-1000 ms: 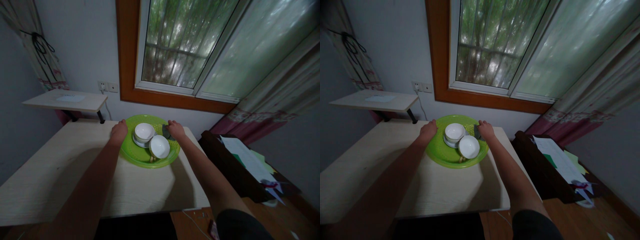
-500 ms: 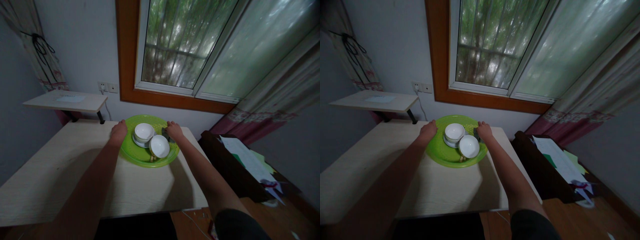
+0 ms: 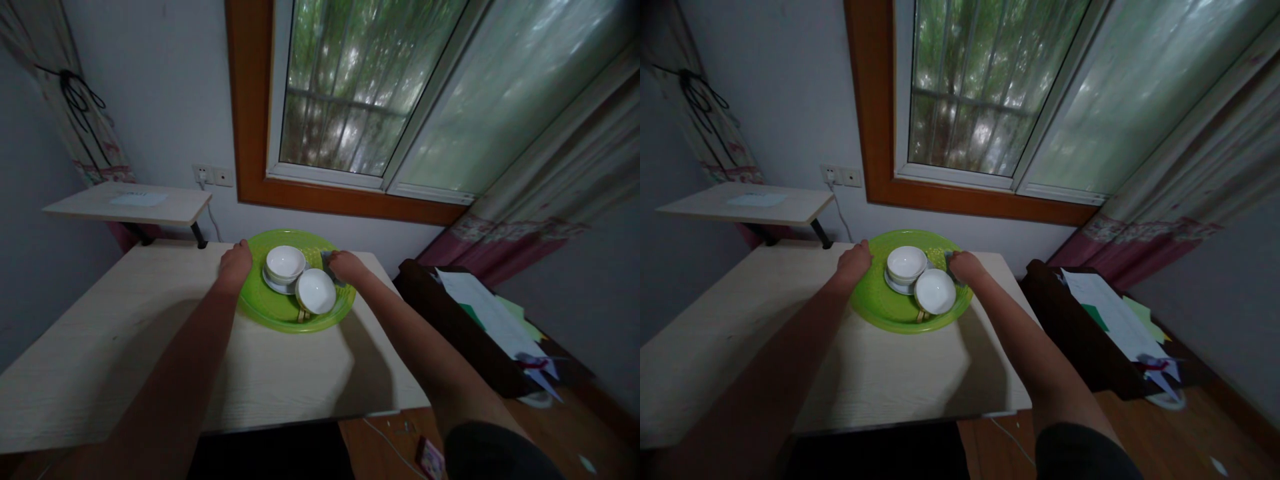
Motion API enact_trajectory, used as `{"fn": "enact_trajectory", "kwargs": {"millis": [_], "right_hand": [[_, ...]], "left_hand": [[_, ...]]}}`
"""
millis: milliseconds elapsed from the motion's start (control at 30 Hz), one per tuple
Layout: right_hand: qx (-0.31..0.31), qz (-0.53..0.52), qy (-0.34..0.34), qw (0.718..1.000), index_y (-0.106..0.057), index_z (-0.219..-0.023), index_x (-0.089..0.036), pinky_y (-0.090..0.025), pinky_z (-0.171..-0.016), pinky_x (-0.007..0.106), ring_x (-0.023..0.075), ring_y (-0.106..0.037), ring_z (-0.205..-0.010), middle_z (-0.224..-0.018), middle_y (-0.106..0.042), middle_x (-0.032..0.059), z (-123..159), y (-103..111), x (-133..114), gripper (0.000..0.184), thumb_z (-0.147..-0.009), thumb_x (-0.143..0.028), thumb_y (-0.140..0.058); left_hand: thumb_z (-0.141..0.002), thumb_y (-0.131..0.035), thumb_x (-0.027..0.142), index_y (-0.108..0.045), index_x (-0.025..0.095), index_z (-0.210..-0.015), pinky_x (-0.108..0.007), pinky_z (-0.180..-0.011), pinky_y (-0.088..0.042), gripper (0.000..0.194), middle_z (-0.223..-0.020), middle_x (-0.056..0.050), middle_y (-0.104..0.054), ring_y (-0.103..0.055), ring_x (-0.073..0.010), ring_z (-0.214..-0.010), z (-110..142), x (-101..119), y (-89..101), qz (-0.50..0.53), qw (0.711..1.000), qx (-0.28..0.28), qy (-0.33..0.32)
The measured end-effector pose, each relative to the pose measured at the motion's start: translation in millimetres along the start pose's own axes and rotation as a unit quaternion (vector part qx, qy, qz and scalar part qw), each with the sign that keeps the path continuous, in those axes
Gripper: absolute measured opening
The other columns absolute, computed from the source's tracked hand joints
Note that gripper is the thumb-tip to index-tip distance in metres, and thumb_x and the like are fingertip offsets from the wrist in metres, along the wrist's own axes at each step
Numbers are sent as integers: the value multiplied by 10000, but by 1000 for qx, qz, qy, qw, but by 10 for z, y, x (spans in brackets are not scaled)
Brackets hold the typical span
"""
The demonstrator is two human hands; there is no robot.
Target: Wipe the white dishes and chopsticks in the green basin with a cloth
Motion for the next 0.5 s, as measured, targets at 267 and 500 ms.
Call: {"fn": "enact_trajectory", "kwargs": {"millis": [267,500], "right_hand": [[-54,-36,-14,998,-866,-968,-143,-533,-935,385,314,-758,-1034,-1050,-810,222,707,256,-266,298,-975,-276,-599],[-95,-160,24,982,-847,-838,-196,-536,-826,339,251,-770,-856,-941,-822,146,883,374,-528,367,-1028,-354,-576]], "left_hand": [[-1074,-374,216,-534,91,-1434,-447,-1002,-571,414,-1351,-274,-696,-715,-360,-1230,-7,-1,-31,9,1000,10,6],[-1077,-363,216,-533,100,-1432,-434,-1008,-564,411,-1361,-267,-696,-712,-348,-1235,44,23,17,8,1000,4,14]]}}
Point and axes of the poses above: each hand's wrist, its own z-axis away from the middle knuckle, its own y-axis out of the back of the hand, x = y × z, the point moved 3 cm from there along -z, towards the middle knuckle
